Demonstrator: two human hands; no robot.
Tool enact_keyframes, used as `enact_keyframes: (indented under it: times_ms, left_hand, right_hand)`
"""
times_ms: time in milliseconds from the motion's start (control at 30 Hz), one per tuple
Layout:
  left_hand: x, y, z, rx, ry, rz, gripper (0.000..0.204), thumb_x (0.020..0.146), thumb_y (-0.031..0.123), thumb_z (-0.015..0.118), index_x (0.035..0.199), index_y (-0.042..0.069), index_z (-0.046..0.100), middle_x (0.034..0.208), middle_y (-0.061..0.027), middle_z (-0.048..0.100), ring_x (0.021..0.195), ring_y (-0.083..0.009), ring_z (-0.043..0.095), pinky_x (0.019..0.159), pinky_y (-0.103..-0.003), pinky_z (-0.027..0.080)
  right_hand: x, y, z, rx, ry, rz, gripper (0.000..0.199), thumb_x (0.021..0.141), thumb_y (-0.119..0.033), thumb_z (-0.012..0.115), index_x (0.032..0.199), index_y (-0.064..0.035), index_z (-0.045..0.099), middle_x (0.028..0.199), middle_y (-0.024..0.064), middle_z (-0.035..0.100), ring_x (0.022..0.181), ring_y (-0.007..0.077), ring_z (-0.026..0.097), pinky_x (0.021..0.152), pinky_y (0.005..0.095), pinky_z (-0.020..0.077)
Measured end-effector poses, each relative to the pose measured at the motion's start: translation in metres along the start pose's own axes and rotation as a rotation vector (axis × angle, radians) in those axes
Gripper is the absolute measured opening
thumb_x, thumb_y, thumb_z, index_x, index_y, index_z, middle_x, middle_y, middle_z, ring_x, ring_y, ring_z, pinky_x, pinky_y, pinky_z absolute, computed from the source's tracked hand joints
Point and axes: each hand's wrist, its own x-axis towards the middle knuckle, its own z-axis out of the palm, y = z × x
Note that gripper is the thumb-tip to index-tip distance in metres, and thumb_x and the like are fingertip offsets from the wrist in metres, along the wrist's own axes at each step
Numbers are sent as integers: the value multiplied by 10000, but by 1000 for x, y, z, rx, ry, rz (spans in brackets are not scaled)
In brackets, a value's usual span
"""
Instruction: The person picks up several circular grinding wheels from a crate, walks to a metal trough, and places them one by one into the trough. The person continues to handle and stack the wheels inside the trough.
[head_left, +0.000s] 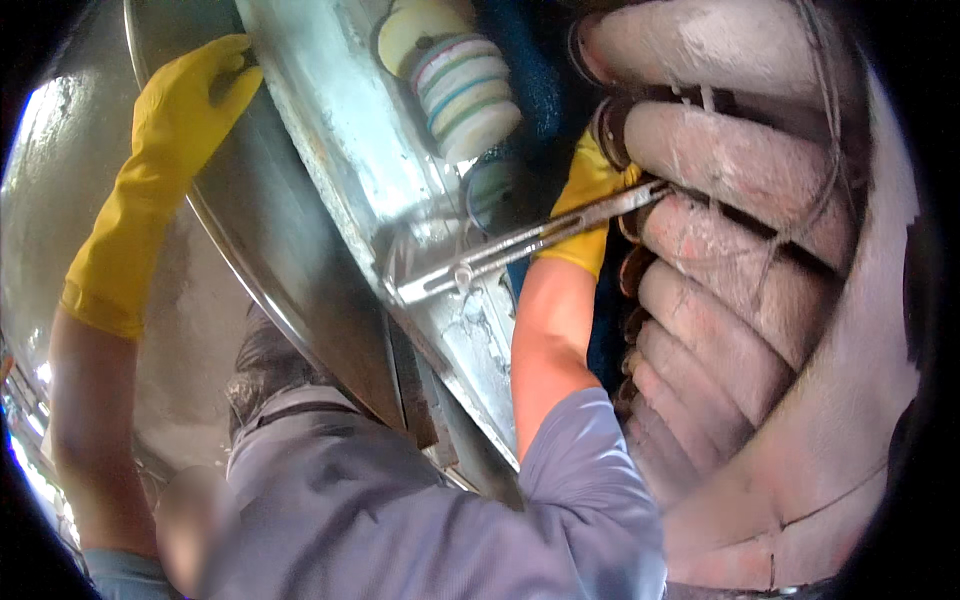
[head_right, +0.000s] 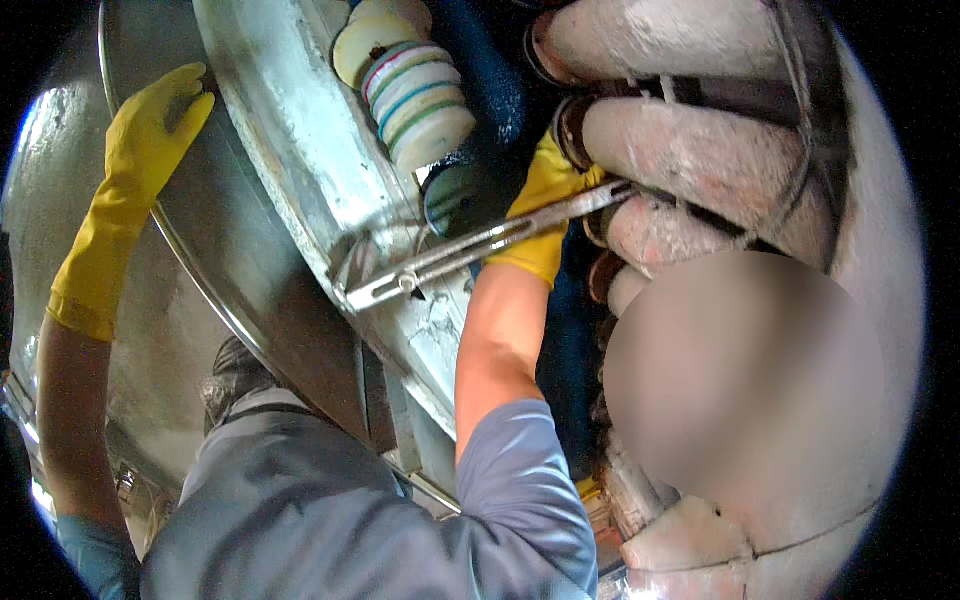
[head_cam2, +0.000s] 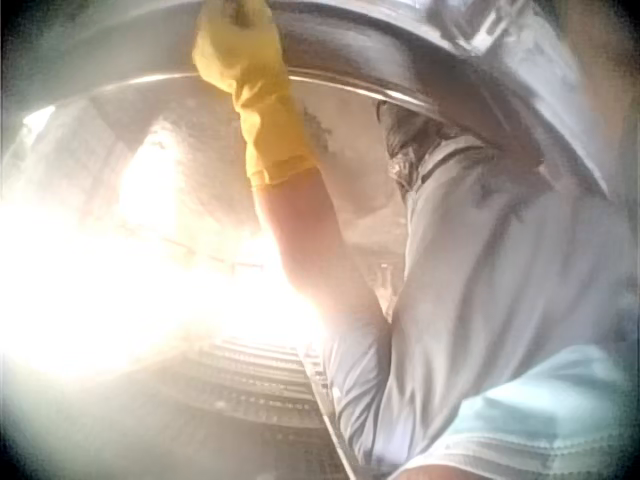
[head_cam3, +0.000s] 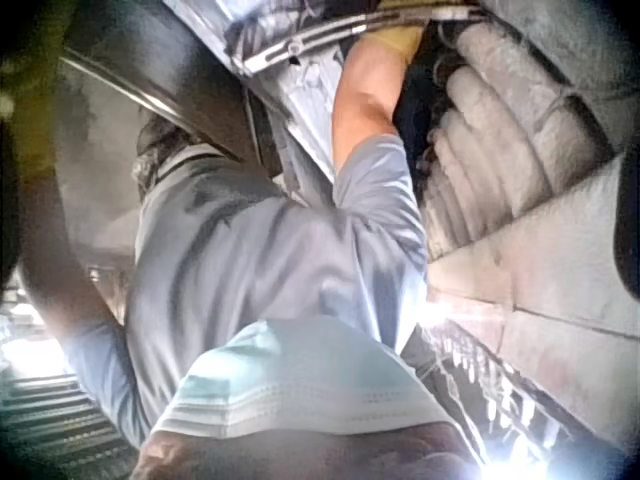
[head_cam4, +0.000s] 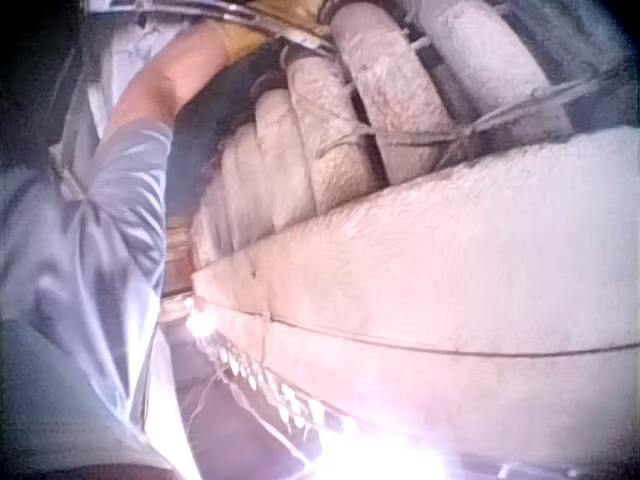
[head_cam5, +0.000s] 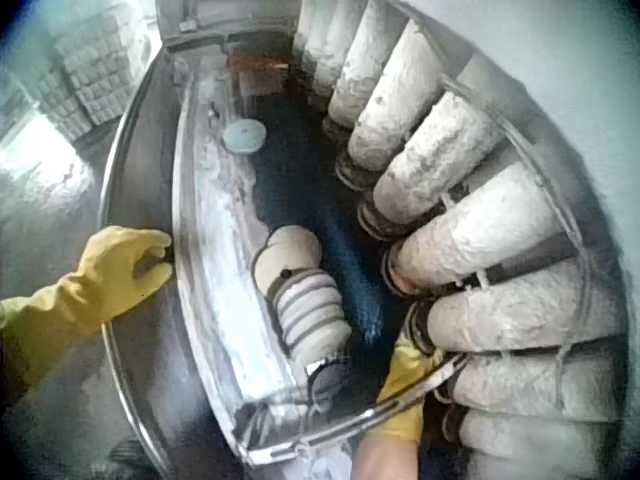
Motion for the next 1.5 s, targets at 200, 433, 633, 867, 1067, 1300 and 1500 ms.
enact_keyframes:
  times_ms: [200, 433, 633, 867, 1067, 1300, 1500]
  left_hand:
    - [3, -9, 3, -8, -43, -31, 425, 992, 343, 752, 1340, 100, 722, 1240, -113, 774, 1171, -268, 737, 993, -366, 572]
    - [24, -9, 1, -33, 36, 41, 443, 963, 413, 753, 1333, 172, 720, 1169, -70, 786, 1091, -294, 741, 955, -400, 576]
    - [8, -9, 3, 69, -61, -14, 448, 973, 422, 745, 1356, 193, 709, 1184, -52, 785, 1114, -267, 737, 968, -390, 569]
    - [13, 1, -2, 66, -102, -42, 443, 988, 395, 737, 1360, 157, 706, 1226, -90, 775, 1145, -270, 735, 990, -371, 557]
    - [9, -7, 1, 66, -67, -26, 453, 969, 423, 747, 1354, 186, 711, 1208, -59, 780, 1130, -280, 729, 982, -389, 558]
    - [17, -2, -2, 78, -88, -31, 462, 985, 433, 727, 1361, 165, 704, 1246, -79, 770, 1165, -298, 719, 1005, -397, 549]
    - [8, -7, 0, 126, -105, -54, 462, 994, 423, 717, 1382, 173, 693, 1270, -68, 766, 1187, -272, 717, 1020, -394, 544]
  right_hand:
    - [19, 14, 0, 28, -31, 18, 387, 1050, -373, 608, 1341, -130, 685, 1295, 81, 722, 1100, 329, 696, 943, 569, 539]
    - [-4, 3, -3, 113, -87, 4, 381, 1049, -376, 604, 1327, -133, 697, 1278, 75, 733, 1082, 330, 704, 929, 579, 544]
    - [-14, 29, -6, 231, -88, 35, 376, 1049, -378, 600, 1316, -136, 707, 1263, 70, 743, 1067, 331, 711, 917, 588, 548]
    - [-8, 40, 3, 786, -94, 324, 416, 1040, -401, 603, 1348, -138, 695, 1324, 66, 717, 1152, 326, 669, 987, 614, 488]
    - [-3, 37, -19, 102, -185, -73, 631, 1011, -480, 616, 1530, -128, 551, 1635, 70, 492, 1553, 283, 370, 1318, 605, 140]
    - [-12, 33, -19, -117, -202, -139, 636, 1022, -487, 590, 1545, -130, 533, 1659, 85, 460, 1558, 270, 363, 1325, 590, 153]
    - [-18, 40, 8, -57, 79, -67, 407, 1047, -325, 603, 1354, -72, 689, 1436, 142, 651, 1327, 322, 600, 1221, 519, 391]
